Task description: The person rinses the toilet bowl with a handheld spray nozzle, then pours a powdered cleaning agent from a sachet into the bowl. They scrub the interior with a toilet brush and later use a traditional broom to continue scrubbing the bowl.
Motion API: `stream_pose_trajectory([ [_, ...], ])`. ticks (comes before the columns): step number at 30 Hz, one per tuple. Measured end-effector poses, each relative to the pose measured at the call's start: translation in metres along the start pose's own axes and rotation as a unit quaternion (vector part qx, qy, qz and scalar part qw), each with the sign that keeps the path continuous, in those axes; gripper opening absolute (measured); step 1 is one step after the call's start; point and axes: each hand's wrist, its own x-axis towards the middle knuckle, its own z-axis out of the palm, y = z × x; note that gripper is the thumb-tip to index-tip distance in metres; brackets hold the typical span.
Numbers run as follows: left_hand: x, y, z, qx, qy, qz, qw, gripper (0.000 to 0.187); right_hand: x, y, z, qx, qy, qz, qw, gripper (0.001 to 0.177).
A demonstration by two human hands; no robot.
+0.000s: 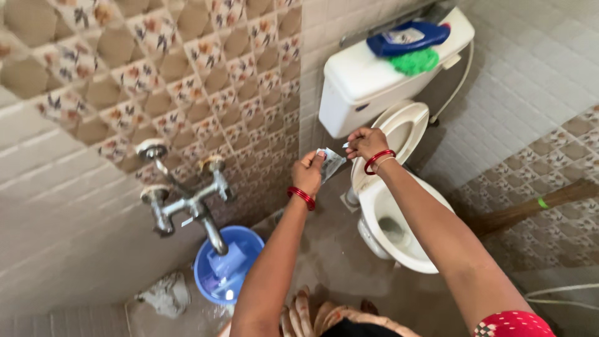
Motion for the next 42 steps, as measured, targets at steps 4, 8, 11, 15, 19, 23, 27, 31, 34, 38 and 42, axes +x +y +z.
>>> stream_pose_trajectory([
  [4,0.022,-0.004,0.026,0.008,-0.031,0.019,0.999,0.026,0.063,-0.028,-0.026,-0.079,0.053,0.017,0.995,0.008],
  [8,0.039,-0.023,0.045,0.008,-0.059,0.029,0.998,0.027,0.116,-0.051,-0.048,0.175,0.045,-0.070,0.981,0.016],
  [11,0.038,-0.038,0.046,0.011,-0.067,0.025,0.997,0.027,0.129,-0.042,-0.065,0.238,0.071,-0.077,0.966,0.021],
  [15,0.028,-0.043,0.047,-0.025,-0.066,0.005,0.998,0.026,0.103,-0.005,-0.076,0.204,0.085,-0.080,0.972,0.020],
  [19,0.022,-0.028,0.052,-0.027,-0.110,-0.026,0.993,0.027,0.040,0.031,-0.067,0.075,0.038,0.067,0.994,0.027],
  [23,0.013,-0.007,0.064,-0.021,-0.183,-0.016,0.983,0.026,-0.022,0.046,-0.058,0.015,0.003,0.249,0.968,0.057],
  [27,0.002,0.008,0.076,-0.025,-0.273,-0.034,0.961,0.025,-0.052,0.070,-0.073,0.202,-0.109,0.277,0.933,0.075],
  [31,-0.007,0.012,0.079,0.033,-0.368,-0.001,0.929,0.025,-0.064,0.112,-0.092,0.374,-0.124,0.169,0.903,0.049],
  [34,-0.009,0.016,0.076,0.107,-0.394,0.072,0.910,0.028,-0.074,0.129,-0.107,0.363,-0.018,0.126,0.923,0.027],
  [38,-0.021,0.021,0.072,0.218,-0.292,0.326,0.872,0.037,-0.098,0.130,-0.118,0.377,0.033,0.096,0.921,0.023],
  [42,-0.031,0.024,0.090,0.080,-0.184,0.160,0.967,0.057,-0.118,0.118,-0.125,0.407,0.079,0.067,0.907,0.032],
])
